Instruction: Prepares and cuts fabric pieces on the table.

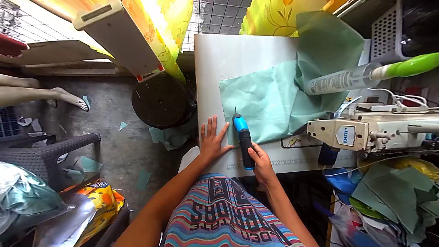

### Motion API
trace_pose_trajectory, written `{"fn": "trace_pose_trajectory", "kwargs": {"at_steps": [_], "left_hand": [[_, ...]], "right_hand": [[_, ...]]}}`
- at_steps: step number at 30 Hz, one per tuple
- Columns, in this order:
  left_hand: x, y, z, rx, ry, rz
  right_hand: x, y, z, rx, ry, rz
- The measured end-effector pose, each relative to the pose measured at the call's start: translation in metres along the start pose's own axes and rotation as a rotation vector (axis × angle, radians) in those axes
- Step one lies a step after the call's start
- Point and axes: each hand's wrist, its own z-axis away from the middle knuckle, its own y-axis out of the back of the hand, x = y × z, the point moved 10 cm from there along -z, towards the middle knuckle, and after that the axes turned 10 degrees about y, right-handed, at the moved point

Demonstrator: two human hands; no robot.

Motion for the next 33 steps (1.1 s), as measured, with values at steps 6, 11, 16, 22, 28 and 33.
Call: {"fn": "trace_pose_trajectory", "kwargs": {"at_steps": [6, 11, 16, 22, 28, 33], "left_hand": [[-0.001, -0.003, -0.001, -0.059, 0.023, -0.003], [-0.002, -0.005, -0.001, -0.076, 0.048, -0.001], [-0.002, -0.008, -0.002, -0.147, 0.075, 0.004], [0.006, 0.001, 0.003, -0.13, -0.007, -0.026], [0.007, 0.03, -0.007, 0.022, -0.101, 0.115], [0.022, 0.028, -0.043, 0.057, -0.117, 0.093]], "right_hand": [[-0.017, -0.013, -0.045, -0.021, 0.036, 0.003], [-0.037, -0.028, -0.084, -0.057, 0.093, 0.014], [-0.055, -0.042, -0.112, -0.045, 0.084, -0.05], [-0.07, -0.055, -0.139, -0.061, 0.101, -0.112], [-0.079, -0.026, -0.093, -0.221, 0.249, -0.275], [-0.035, 0.031, -0.005, 0.027, 0.183, -0.254]]}}
